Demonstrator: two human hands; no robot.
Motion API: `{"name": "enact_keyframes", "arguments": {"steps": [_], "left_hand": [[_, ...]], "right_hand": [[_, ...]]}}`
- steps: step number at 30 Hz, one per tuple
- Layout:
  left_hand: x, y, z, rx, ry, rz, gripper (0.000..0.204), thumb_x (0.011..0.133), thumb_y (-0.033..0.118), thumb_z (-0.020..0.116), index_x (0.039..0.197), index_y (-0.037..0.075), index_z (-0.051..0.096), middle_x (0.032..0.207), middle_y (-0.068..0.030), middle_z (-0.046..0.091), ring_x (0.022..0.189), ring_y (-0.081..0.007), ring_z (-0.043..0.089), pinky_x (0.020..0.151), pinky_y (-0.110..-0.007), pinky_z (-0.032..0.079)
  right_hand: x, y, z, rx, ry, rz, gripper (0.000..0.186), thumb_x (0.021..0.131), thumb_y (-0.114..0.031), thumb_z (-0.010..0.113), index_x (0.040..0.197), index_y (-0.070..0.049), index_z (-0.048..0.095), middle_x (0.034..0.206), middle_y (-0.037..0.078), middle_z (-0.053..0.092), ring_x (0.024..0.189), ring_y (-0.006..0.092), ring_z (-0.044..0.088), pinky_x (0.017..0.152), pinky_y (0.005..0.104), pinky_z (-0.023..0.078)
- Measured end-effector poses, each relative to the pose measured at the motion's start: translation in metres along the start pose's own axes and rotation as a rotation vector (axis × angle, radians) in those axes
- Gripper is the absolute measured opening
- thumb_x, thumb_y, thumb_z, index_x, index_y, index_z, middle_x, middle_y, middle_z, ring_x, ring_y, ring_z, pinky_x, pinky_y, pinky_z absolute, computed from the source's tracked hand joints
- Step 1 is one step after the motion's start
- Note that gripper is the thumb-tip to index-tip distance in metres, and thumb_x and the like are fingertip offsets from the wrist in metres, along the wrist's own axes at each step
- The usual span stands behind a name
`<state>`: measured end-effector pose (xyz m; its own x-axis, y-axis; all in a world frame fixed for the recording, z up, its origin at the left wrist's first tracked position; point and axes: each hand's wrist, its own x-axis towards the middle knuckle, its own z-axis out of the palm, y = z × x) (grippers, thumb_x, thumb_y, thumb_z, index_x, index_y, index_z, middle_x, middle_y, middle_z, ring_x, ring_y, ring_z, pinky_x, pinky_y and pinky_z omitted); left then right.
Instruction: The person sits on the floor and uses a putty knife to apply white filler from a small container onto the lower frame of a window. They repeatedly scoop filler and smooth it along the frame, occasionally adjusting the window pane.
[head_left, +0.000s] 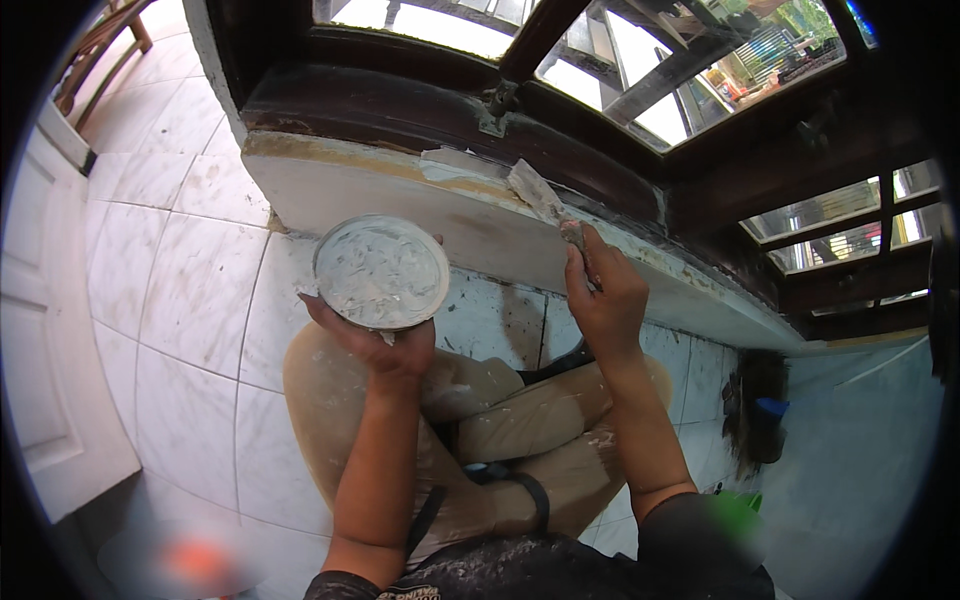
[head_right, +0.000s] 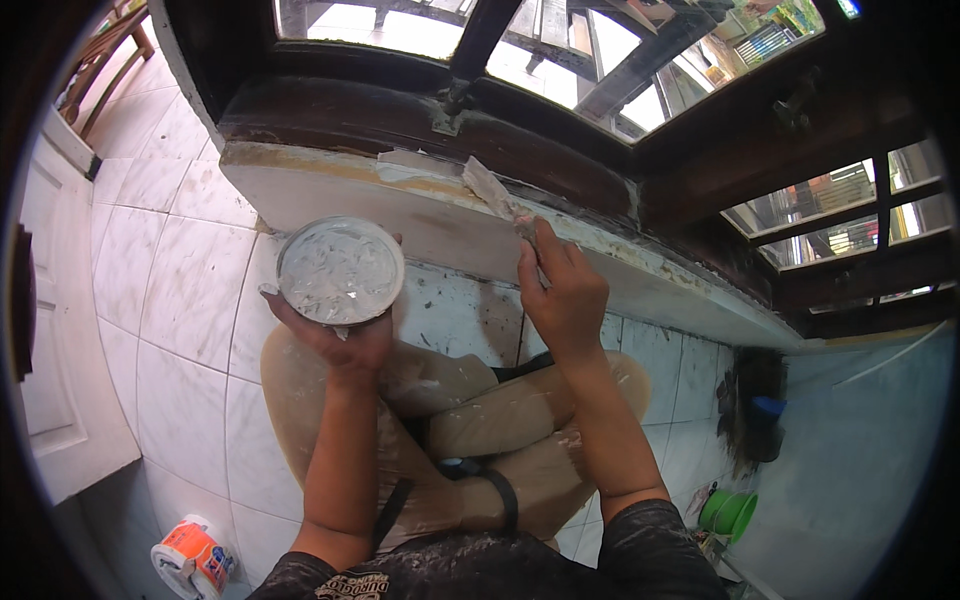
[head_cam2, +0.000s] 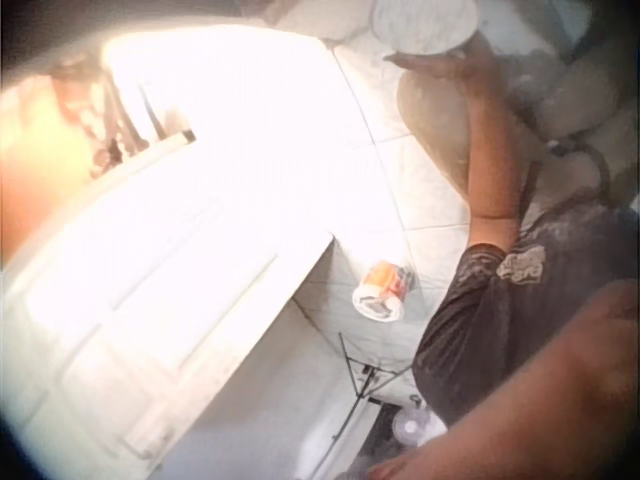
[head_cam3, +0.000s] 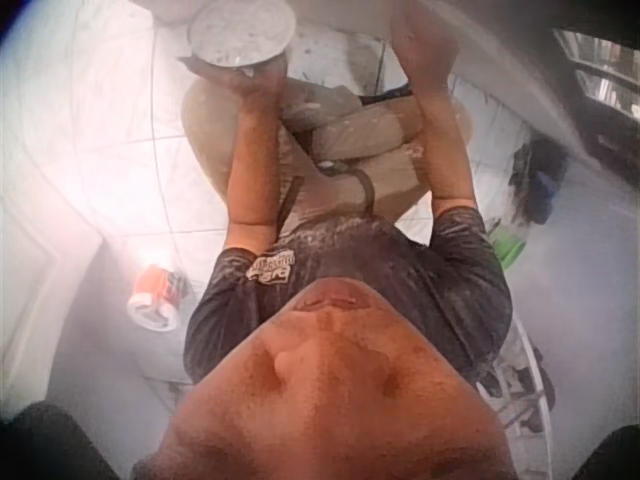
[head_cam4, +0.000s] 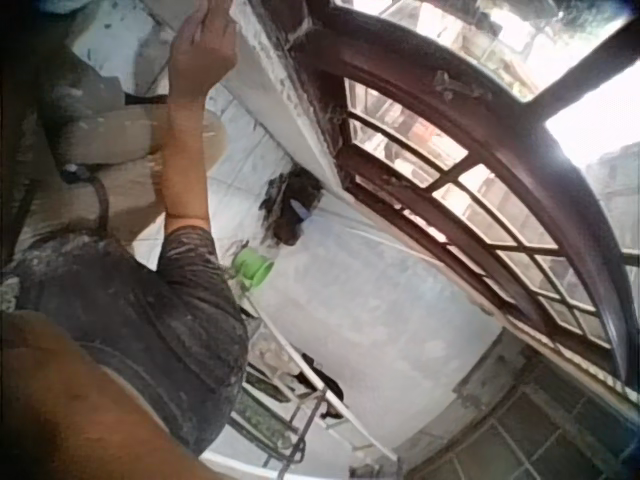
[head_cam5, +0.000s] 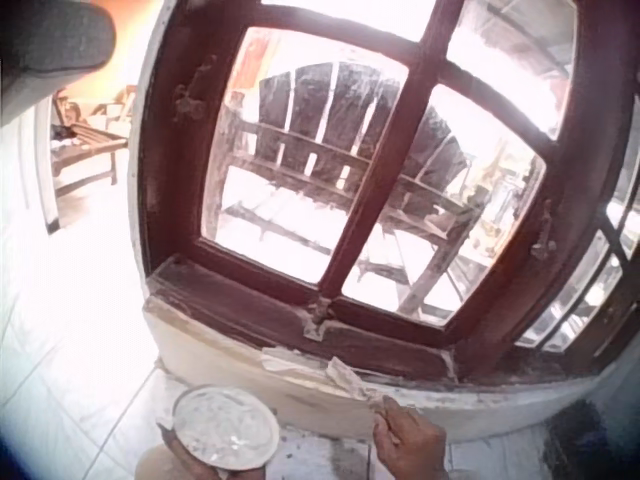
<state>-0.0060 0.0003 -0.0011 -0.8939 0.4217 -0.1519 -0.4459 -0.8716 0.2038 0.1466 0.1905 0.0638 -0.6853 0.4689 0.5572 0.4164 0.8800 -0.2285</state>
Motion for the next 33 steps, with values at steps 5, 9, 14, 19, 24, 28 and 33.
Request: {"name": "enact_keyframes", "arguments": {"steps": [5,9,14,19,24,28,33], "left_hand": [[0.0,-0.005,-0.005,0.005,-0.042,-0.009,0.094,0.107,0.085,0.038,0.172,0.016,0.043,0.171,-0.0154,0.048,0.157,-0.0444,0.048,0.132,-0.071,0.038],[-0.006,-0.005,-0.004,0.089,-0.073,-0.061,0.098,0.107,0.083,0.041,0.172,0.01,0.041,0.17,-0.02,0.047,0.152,-0.0473,0.055,0.132,-0.065,0.041],[-0.019,-0.02,-0.011,0.074,-0.086,-0.208,0.103,0.106,0.084,0.037,0.174,0.006,0.032,0.171,-0.0201,0.048,0.155,-0.0452,0.053,0.131,-0.064,0.042],[-0.022,-0.016,-0.011,0.081,-0.227,-0.307,0.107,0.106,0.086,0.032,0.176,0.006,0.027,0.172,-0.0208,0.048,0.158,-0.0437,0.051,0.13,-0.063,0.042],[-0.025,-0.007,-0.002,-0.005,-0.161,-0.333,0.103,0.106,0.087,0.025,0.176,0.013,0.036,0.175,-0.0234,0.044,0.16,-0.0462,0.048,0.132,-0.064,0.041],[-0.016,-0.006,0.0,0.014,-0.132,-0.224,0.102,0.104,0.084,0.033,0.174,0.01,0.039,0.171,-0.0211,0.048,0.154,-0.0529,0.052,0.126,-0.069,0.046],[-0.01,0.003,-0.006,-0.008,-0.238,-0.049,0.094,0.108,0.077,0.033,0.175,0.011,0.035,0.172,-0.0241,0.044,0.157,-0.0525,0.048,0.13,-0.072,0.042]], "right_hand": [[-0.022,0.015,-0.024,0.005,0.079,0.005,0.034,0.1,-0.011,0.082,0.134,-0.006,0.082,0.09,0.013,0.079,0.069,0.0244,0.076,0.063,0.0383,0.059],[-0.034,-0.002,-0.057,0.095,0.003,0.095,0.031,0.102,-0.008,0.081,0.132,-0.002,0.082,0.087,0.01,0.077,0.066,0.0142,0.068,0.063,0.0321,0.055],[-0.053,-0.056,-0.066,0.822,-0.216,0.536,0.026,0.108,-0.012,0.079,0.129,0.003,0.083,0.083,-0.001,0.071,0.07,0.0034,0.057,0.062,0.0254,0.046],[-0.092,-0.04,-0.055,1.141,-0.438,0.874,0.027,0.11,-0.015,0.077,0.128,0.004,0.083,0.081,-0.003,0.07,0.066,0.003,0.052,0.058,0.0246,0.039],[-0.105,-0.021,-0.069,1.019,-0.564,1.009,0.026,0.11,-0.018,0.078,0.123,0.003,0.085,0.074,-0.005,0.065,0.059,0.0022,0.048,0.053,0.0247,0.033],[-0.108,0.0,-0.086,0.954,-0.52,1.088,0.025,0.109,-0.019,0.078,0.122,0.001,0.084,0.073,-0.006,0.064,0.058,0.0013,0.047,0.052,0.0242,0.032],[-0.073,-0.025,-0.098,0.734,-0.324,0.8,0.034,0.111,-0.016,0.073,0.139,0.003,0.074,0.091,0.0,0.071,0.075,0.0076,0.06,0.068,0.0263,0.046]]}}
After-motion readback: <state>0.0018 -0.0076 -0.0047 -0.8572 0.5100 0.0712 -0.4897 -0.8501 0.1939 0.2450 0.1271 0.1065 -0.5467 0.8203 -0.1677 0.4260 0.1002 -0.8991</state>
